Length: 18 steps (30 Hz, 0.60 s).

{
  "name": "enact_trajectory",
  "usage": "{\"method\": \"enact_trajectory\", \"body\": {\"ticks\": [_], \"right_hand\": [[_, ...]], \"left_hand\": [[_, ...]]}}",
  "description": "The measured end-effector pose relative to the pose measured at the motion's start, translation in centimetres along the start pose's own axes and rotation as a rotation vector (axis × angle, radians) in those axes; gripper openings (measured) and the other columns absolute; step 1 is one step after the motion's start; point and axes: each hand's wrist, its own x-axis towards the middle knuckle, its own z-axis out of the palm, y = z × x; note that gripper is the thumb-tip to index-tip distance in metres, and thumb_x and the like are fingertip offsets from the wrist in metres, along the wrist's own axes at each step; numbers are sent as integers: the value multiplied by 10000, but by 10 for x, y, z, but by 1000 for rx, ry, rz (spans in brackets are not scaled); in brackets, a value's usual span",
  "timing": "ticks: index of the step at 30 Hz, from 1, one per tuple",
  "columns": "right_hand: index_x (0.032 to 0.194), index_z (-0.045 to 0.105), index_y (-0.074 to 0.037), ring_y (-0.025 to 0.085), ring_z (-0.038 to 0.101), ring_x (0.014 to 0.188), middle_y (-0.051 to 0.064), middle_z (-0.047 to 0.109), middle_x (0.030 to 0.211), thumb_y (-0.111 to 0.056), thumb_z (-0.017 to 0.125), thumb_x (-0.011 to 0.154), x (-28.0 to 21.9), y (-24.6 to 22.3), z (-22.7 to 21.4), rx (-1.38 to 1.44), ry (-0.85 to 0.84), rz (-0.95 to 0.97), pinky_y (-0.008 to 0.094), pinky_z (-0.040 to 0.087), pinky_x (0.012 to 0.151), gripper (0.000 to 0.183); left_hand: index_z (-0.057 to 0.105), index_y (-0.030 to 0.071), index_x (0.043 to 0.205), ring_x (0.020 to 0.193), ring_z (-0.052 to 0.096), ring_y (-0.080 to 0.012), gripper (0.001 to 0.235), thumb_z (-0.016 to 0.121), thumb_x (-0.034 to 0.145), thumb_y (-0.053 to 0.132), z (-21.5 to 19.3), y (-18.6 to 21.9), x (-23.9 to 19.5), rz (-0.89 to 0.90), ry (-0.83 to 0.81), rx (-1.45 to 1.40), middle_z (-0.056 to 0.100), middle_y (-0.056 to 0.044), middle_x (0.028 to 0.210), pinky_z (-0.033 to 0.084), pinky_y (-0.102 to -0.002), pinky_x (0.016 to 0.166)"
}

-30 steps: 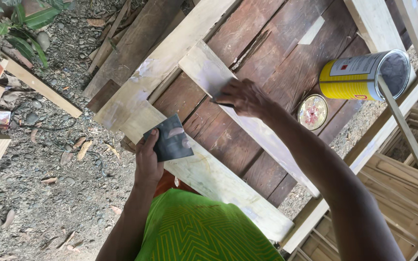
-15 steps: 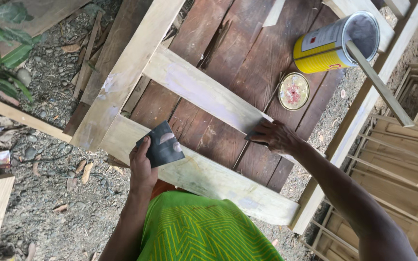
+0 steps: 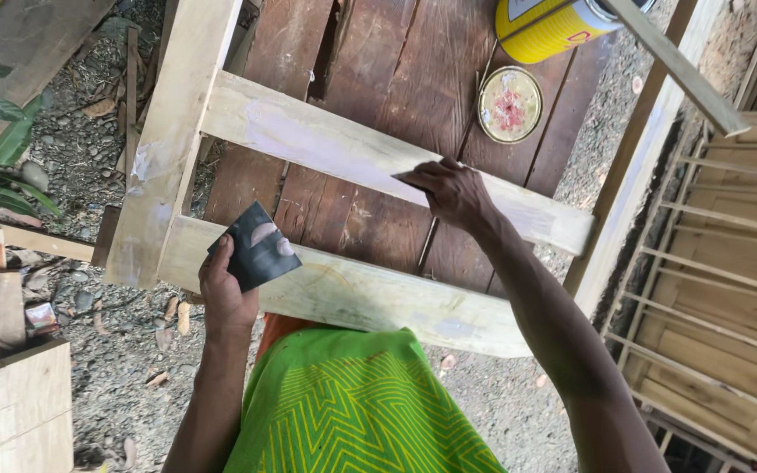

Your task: The person scoops wood filler from a can using a putty knife and applies it to gaps and joints on a wooden frame. They smooth the filler along the wood surfaces and scrape excess material back onto the knife.

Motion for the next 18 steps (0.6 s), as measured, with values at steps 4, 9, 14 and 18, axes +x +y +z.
{"method": "enact_trajectory", "body": {"ticks": [4, 9, 14, 18], "right_hand": [[1258, 745, -258, 282, 675, 970, 17, 744, 1084, -22, 619, 875, 31, 1, 4, -20, -13, 61, 417, 568, 765, 467], [1252, 744, -224, 272, 653, 1019, 24, 741, 1131, 8, 583, 897, 38, -13, 26, -44, 72, 119, 425, 571, 784, 454], [1223, 730, -202, 282, 642, 1079, 28, 729, 1169, -59, 638, 825, -9, -43, 37, -74, 53, 121, 429, 538, 691, 433], [1215, 741, -270, 241, 657, 1022, -27, 740, 1130, -59, 638, 872, -36, -43, 26, -58, -104, 139, 440, 549, 714, 415]], "left_hand": [[669, 9, 1157, 1028, 676, -185, 248, 664, 996, 197, 11, 8, -1, 5, -15, 42, 699, -62, 1107, 524, -357, 986], [663, 18, 1163, 1042, 669, -181, 244, 656, 1007, 205, 9, 9, -2, 8, -25, 39, 692, -53, 1109, 517, -357, 1000], [664, 14, 1173, 1054, 664, -187, 232, 668, 1027, 195, -6, 2, 4, 5, -15, -7, 687, -59, 1123, 514, -365, 1017], [668, 11, 1166, 1039, 677, -192, 262, 653, 996, 209, -4, -6, 5, -38, 7, 35, 702, -63, 1122, 521, -365, 993]]}}
